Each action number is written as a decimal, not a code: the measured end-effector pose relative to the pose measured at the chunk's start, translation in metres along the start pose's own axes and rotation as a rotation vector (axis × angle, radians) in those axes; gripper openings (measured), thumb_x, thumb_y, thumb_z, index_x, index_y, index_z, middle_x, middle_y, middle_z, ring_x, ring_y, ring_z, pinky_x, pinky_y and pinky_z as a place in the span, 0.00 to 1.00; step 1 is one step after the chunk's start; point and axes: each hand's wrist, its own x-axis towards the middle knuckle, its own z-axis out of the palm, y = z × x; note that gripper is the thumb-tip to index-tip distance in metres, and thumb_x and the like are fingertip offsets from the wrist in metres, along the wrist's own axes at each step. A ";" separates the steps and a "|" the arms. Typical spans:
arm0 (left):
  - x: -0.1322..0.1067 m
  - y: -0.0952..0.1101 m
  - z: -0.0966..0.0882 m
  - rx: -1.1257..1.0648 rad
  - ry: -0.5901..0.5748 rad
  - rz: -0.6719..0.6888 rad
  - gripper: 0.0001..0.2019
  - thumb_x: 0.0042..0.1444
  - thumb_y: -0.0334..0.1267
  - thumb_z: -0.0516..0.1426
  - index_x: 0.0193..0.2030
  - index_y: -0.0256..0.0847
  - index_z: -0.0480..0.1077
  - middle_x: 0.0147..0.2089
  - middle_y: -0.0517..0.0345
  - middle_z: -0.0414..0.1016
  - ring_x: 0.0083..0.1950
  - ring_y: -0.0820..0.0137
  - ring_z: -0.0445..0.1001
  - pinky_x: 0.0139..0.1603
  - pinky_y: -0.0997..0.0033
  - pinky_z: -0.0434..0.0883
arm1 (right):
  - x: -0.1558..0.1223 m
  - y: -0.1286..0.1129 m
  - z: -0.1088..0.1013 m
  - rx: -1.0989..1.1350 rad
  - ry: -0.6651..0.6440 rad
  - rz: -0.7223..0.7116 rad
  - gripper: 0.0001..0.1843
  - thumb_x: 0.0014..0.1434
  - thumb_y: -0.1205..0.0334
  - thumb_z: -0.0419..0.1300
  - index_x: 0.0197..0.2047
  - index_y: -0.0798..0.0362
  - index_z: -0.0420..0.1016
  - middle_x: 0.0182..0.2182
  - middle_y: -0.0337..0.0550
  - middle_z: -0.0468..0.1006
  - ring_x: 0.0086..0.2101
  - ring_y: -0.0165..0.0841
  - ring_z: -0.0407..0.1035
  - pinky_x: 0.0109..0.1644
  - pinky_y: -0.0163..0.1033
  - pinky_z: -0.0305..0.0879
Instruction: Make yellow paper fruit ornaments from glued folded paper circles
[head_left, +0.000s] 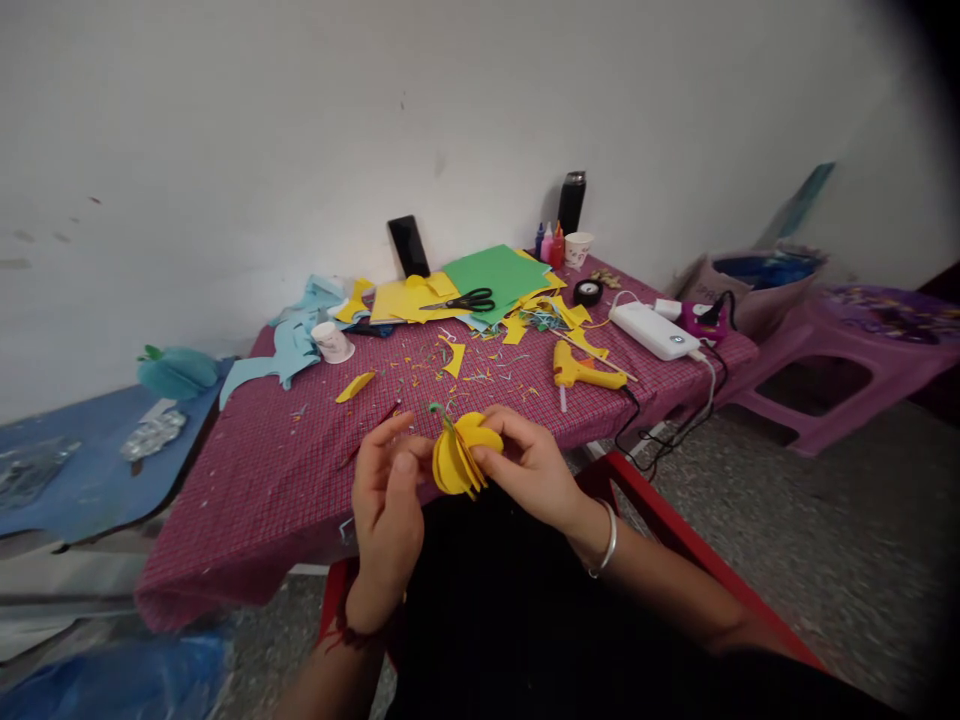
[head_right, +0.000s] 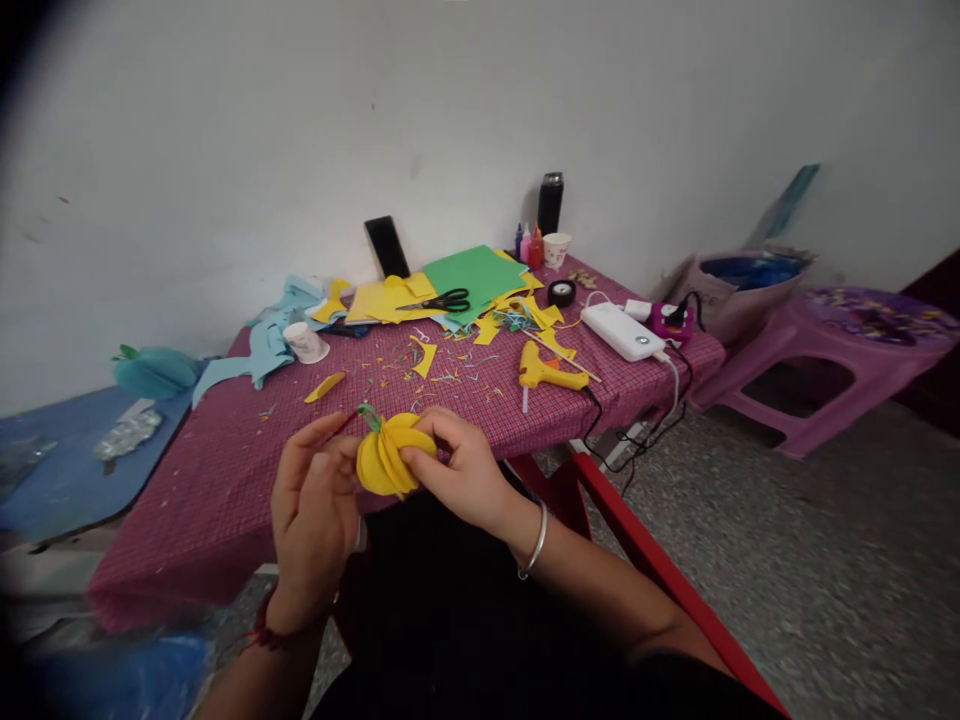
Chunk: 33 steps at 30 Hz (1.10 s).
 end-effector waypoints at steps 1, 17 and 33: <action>0.001 -0.002 -0.001 -0.013 0.005 -0.001 0.13 0.62 0.42 0.54 0.52 0.44 0.70 0.40 0.56 0.75 0.38 0.70 0.75 0.40 0.71 0.73 | 0.000 0.001 0.000 0.009 0.018 -0.002 0.06 0.59 0.64 0.59 0.31 0.51 0.66 0.30 0.38 0.69 0.31 0.30 0.65 0.35 0.36 0.63; 0.004 -0.005 -0.004 0.096 -0.194 0.018 0.17 0.49 0.34 0.65 0.47 0.42 0.70 0.43 0.55 0.76 0.42 0.68 0.76 0.44 0.71 0.74 | -0.001 -0.010 -0.006 -0.272 0.002 -0.223 0.06 0.62 0.68 0.56 0.33 0.51 0.69 0.33 0.41 0.71 0.34 0.32 0.68 0.37 0.38 0.66; 0.008 -0.003 -0.005 -0.117 -0.229 -0.193 0.06 0.53 0.38 0.63 0.36 0.40 0.73 0.33 0.60 0.71 0.29 0.76 0.69 0.25 0.79 0.68 | -0.005 -0.006 -0.007 -0.528 0.003 -0.408 0.05 0.63 0.70 0.57 0.37 0.51 0.71 0.38 0.45 0.78 0.38 0.35 0.72 0.42 0.43 0.68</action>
